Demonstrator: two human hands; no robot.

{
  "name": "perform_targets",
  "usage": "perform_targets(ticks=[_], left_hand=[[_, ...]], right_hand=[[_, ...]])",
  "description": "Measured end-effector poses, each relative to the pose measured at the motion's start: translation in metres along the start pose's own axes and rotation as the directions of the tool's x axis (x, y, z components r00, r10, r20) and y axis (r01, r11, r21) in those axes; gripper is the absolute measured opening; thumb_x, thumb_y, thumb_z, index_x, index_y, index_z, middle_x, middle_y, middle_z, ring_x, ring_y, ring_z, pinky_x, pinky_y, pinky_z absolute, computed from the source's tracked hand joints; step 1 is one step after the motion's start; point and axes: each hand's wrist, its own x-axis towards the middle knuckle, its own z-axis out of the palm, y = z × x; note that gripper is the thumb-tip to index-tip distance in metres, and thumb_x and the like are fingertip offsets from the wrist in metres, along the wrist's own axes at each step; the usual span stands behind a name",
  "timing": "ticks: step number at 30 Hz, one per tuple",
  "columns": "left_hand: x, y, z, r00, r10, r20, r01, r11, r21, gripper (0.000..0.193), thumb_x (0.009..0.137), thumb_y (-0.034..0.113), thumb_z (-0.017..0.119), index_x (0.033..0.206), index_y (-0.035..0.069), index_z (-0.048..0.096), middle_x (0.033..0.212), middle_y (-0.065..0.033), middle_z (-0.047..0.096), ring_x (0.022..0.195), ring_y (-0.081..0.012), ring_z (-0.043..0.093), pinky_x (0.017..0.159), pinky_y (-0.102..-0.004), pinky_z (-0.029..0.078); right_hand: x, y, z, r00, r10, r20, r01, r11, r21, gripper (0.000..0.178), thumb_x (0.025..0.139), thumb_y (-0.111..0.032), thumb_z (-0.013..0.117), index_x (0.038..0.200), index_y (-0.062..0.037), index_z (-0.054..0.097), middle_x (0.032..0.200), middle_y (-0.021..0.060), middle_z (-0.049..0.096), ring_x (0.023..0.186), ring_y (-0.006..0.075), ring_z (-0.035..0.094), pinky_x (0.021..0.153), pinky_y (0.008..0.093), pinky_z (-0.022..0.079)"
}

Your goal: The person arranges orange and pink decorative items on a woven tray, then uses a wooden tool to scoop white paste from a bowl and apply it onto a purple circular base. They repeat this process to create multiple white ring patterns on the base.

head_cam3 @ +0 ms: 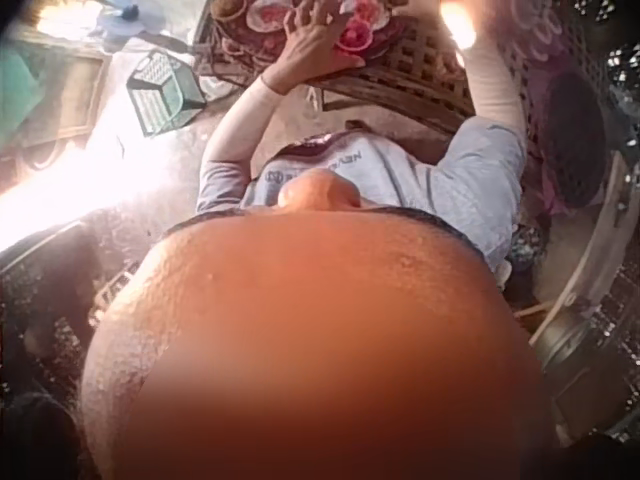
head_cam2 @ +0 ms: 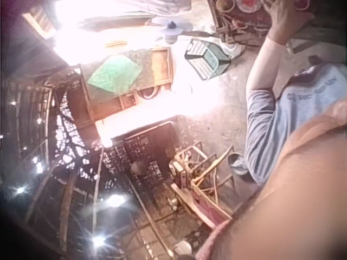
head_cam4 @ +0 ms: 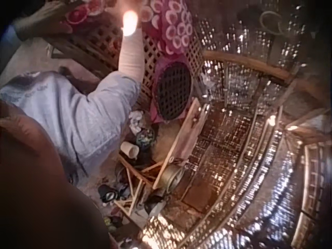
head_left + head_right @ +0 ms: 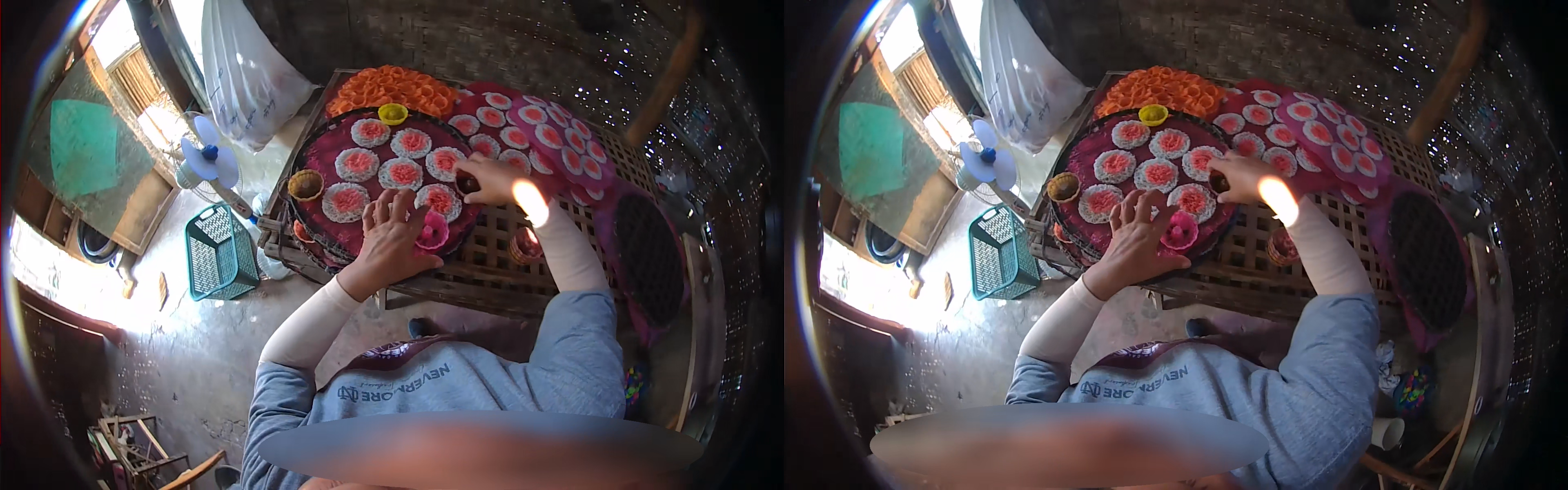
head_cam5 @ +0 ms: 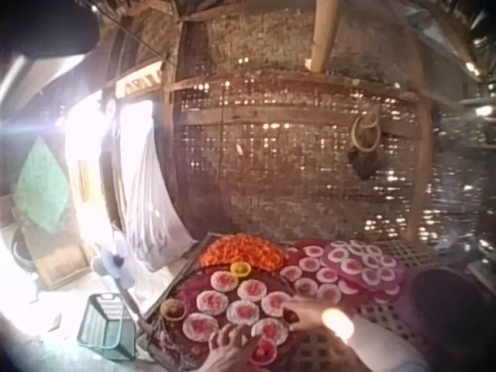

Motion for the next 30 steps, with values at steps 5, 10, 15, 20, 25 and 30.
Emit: perform_targets(ticks=[5, 10, 15, 20, 25, 30], left_hand=[[0.002, -0.003, 0.005, 0.999, -0.021, 0.047, 0.021, 1.000, 0.000, 0.079, 0.056, 0.045, 0.075, 0.122, 0.012, 0.046, 0.122, -0.0104, 0.037, 0.119, -0.0343, 0.029, 0.097, -0.0499, 0.021], [0.009, -0.002, -0.010, 0.991, -0.103, -0.083, 0.093, 0.989, -0.119, 0.081, 0.060, 0.046, 0.073, 0.126, 0.010, 0.041, 0.121, -0.0116, 0.040, 0.116, -0.0330, 0.033, 0.096, -0.0466, 0.023], [0.007, -0.045, -0.041, 0.902, -0.292, -0.318, 0.314, 0.949, 0.017, 0.060, 0.069, 0.035, 0.070, 0.119, 0.011, 0.048, 0.115, -0.0123, 0.046, 0.111, -0.0312, 0.038, 0.094, -0.0428, 0.026], [-0.024, -0.083, -0.062, 0.768, -0.477, -0.428, 0.541, 0.840, 0.033, 0.052, 0.071, 0.031, 0.069, 0.116, 0.013, 0.051, 0.111, -0.0096, 0.050, 0.108, -0.0281, 0.041, 0.092, -0.0402, 0.028], [-0.058, -0.112, -0.058, 0.686, -0.545, -0.481, 0.613, 0.790, -0.021, 0.046, 0.072, 0.028, 0.067, 0.113, 0.012, 0.054, 0.110, -0.0097, 0.051, 0.107, -0.0276, 0.042, 0.093, -0.0399, 0.029], [-0.066, -0.127, -0.055, 0.571, -0.658, -0.492, 0.636, 0.733, -0.241, 0.039, 0.074, 0.024, 0.064, 0.110, 0.011, 0.058, 0.101, -0.0094, 0.054, 0.103, -0.0261, 0.044, 0.093, -0.0364, 0.030]], right_hand=[[-0.004, 0.031, -0.041, 0.971, -0.069, 0.228, -0.092, 0.775, 0.626, 0.037, 0.074, -0.025, 0.068, 0.101, -0.0040, 0.055, 0.087, 0.0052, 0.061, 0.082, 0.0141, 0.056, 0.072, 0.0286, 0.045], [0.075, 0.025, -0.078, 0.926, -0.354, -0.131, 0.376, 0.839, 0.394, 0.033, 0.075, -0.024, 0.067, 0.101, -0.0059, 0.056, 0.085, 0.0075, 0.061, 0.079, 0.0148, 0.057, 0.072, 0.0282, 0.045], [0.194, 0.002, -0.049, 0.832, -0.326, -0.448, 0.366, 0.931, 0.002, 0.040, 0.070, -0.028, 0.069, 0.103, -0.0078, 0.057, 0.094, 0.0117, 0.062, 0.090, 0.0250, 0.059, 0.077, 0.0343, 0.045], [0.223, 0.004, -0.043, 0.983, -0.091, -0.160, 0.113, 0.984, 0.140, 0.045, 0.066, -0.025, 0.071, 0.102, -0.0041, 0.054, 0.098, 0.0155, 0.060, 0.092, 0.0268, 0.058, 0.078, 0.0343, 0.046], [0.220, -0.045, -0.047, 0.862, -0.384, -0.330, 0.482, 0.823, 0.302, 0.042, 0.071, -0.018, 0.068, 0.106, -0.0004, 0.053, 0.095, 0.0110, 0.059, 0.088, 0.0161, 0.058, 0.075, 0.0273, 0.046], [0.177, -0.163, -0.013, 0.674, -0.707, -0.212, 0.738, 0.649, 0.182, 0.056, 0.068, -0.024, 0.072, 0.116, -0.0038, 0.049, 0.096, 0.0142, 0.053, 0.089, 0.0228, 0.056, 0.079, 0.0306, 0.045]])
